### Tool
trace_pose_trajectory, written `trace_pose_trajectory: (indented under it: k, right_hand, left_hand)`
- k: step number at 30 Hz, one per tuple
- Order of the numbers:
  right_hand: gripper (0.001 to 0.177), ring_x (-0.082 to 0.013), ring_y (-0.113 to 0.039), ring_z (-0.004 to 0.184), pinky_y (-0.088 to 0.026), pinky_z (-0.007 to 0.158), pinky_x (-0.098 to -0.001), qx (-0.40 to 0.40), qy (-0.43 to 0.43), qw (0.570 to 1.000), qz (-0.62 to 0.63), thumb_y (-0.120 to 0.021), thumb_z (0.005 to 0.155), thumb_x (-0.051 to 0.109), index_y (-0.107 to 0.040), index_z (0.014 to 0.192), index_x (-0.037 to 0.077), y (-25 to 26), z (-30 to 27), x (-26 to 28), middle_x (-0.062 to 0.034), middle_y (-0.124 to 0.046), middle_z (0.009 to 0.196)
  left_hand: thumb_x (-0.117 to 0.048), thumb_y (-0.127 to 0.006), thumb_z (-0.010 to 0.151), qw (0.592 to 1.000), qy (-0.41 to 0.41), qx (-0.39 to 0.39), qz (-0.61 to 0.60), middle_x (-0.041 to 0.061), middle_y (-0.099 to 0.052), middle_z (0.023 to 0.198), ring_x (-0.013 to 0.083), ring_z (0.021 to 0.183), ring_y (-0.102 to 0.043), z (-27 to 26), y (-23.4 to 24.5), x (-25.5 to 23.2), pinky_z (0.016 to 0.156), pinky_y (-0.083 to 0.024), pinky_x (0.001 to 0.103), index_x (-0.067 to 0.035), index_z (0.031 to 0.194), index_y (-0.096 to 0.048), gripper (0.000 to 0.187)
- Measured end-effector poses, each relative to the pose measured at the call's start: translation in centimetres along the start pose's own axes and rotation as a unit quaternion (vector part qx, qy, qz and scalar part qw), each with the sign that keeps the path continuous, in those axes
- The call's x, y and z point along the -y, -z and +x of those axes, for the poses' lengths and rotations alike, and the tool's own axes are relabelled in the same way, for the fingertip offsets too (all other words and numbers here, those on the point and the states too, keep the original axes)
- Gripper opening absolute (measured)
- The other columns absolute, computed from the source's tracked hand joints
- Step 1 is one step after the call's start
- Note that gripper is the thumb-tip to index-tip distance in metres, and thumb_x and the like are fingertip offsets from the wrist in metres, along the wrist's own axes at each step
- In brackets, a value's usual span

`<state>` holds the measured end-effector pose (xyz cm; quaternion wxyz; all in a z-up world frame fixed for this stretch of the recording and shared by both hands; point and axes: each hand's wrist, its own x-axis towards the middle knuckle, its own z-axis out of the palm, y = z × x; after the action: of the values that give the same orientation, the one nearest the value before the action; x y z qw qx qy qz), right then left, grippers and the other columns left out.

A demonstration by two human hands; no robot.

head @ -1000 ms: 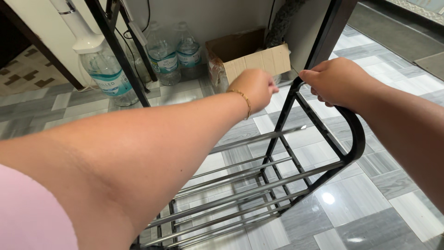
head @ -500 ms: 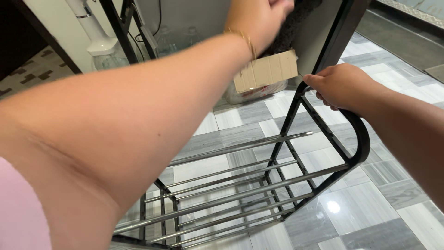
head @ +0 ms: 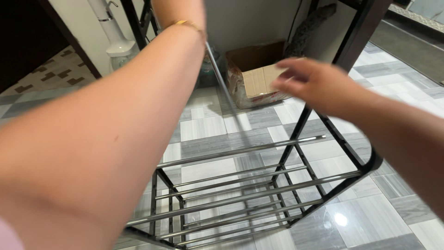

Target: The person disassembles a metal rack by removing horizontal rods one by one. The rods are placed on the floor beside the rack as they are removed.

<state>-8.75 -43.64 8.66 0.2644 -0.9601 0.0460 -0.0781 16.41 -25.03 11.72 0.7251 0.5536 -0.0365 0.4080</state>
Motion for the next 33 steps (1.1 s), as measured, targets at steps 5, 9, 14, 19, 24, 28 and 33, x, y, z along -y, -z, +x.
trace_pose_trajectory:
  k: [5, 9, 14, 19, 24, 28, 33]
  right_hand:
    - [0.065, -0.0179, -0.069, 0.115, -0.053, 0.099, -0.0343, 0.091, 0.013, 0.995, 0.03, -0.072, 0.087, 0.046, -0.054, 0.146, 0.026, -3.7, -1.8, 2.5, -0.0037, -0.074, 0.12]
    - [0.059, -0.0162, -0.069, 0.112, -0.051, 0.097, -0.0337, 0.111, 0.002, 0.994, 0.009, -0.072, 0.088, 0.042, -0.058, 0.143, 0.027, -5.4, -2.7, 2.9, 0.0013, -0.077, 0.116]
    - [0.047, -0.0219, -0.074, 0.099, -0.056, 0.091, -0.0366, 0.099, -0.036, 0.994, -0.035, -0.074, 0.09, 0.043, -0.066, 0.133, 0.024, -6.4, -2.5, 3.4, -0.0074, -0.08, 0.102]
    - [0.046, -0.0185, -0.068, 0.085, -0.053, 0.077, -0.0349, 0.083, -0.065, 0.994, -0.035, -0.08, 0.085, 0.048, -0.074, 0.122, 0.021, -6.5, -2.7, 3.5, -0.0038, -0.075, 0.092]
    - [0.04, -0.0148, -0.058, 0.068, -0.047, 0.064, -0.0331, 0.075, -0.102, 0.992, -0.009, -0.08, 0.085, 0.048, -0.079, 0.113, 0.019, -6.6, -3.2, 3.3, -0.0039, -0.068, 0.077]
    - [0.04, -0.0181, -0.055, 0.069, -0.043, 0.063, -0.0363, 0.063, -0.117, 0.991, -0.016, -0.078, 0.088, 0.049, -0.082, 0.112, 0.018, -6.6, -3.9, 3.2, -0.0072, -0.067, 0.078]
    - [0.043, -0.0181, -0.066, 0.078, -0.051, 0.07, -0.0364, 0.049, -0.129, 0.99, -0.018, -0.078, 0.087, 0.051, -0.081, 0.113, 0.018, -6.1, -5.4, 2.3, -0.0079, -0.074, 0.083]
  left_hand:
    - [-0.025, -0.06, 0.089, 0.954, 0.183, -0.088, -0.221, 0.006, -0.065, 0.071, 0.0179, 0.06, -0.056, 1.2, 7.3, 0.7, 0.055, -0.047, 0.035, -0.008, 0.093, -0.061, 0.018]
    - [-0.026, -0.057, 0.093, 0.878, 0.311, -0.13, -0.339, 0.007, -0.061, 0.069, 0.02, 0.051, -0.045, 0.4, 14.2, 0.7, 0.045, -0.034, 0.032, -0.008, 0.09, -0.056, 0.019]
    - [-0.035, -0.048, 0.102, 0.841, 0.338, -0.207, -0.368, 0.007, -0.065, 0.079, 0.0171, 0.06, -0.058, -0.9, 18.3, -0.5, 0.055, -0.048, 0.027, -0.008, 0.098, -0.056, 0.029]
    - [-0.014, -0.043, 0.101, 0.901, 0.356, -0.151, -0.198, 0.011, -0.07, 0.108, 0.0221, 0.08, -0.071, -2.3, 21.9, -3.4, 0.067, -0.06, 0.031, -0.016, 0.126, -0.047, 0.026]
    - [-0.004, -0.044, 0.096, 0.926, 0.374, -0.038, -0.043, 0.009, -0.064, 0.123, 0.0244, 0.086, -0.075, -2.4, 23.6, -5.3, 0.072, -0.065, 0.037, -0.015, 0.134, -0.038, 0.04]
    - [0.002, -0.054, 0.092, 0.944, 0.33, 0.018, -0.002, 0.017, -0.063, 0.121, 0.0295, 0.089, -0.075, -3.4, 23.8, -5.6, 0.079, -0.065, 0.042, -0.004, 0.127, -0.044, 0.037]
    - [-0.011, -0.073, 0.088, 0.899, -0.049, 0.153, 0.408, 0.02, -0.058, 0.13, 0.0319, 0.112, -0.064, -7.6, 26.3, -7.7, 0.098, -0.054, 0.042, 0.003, 0.138, -0.049, 0.057]
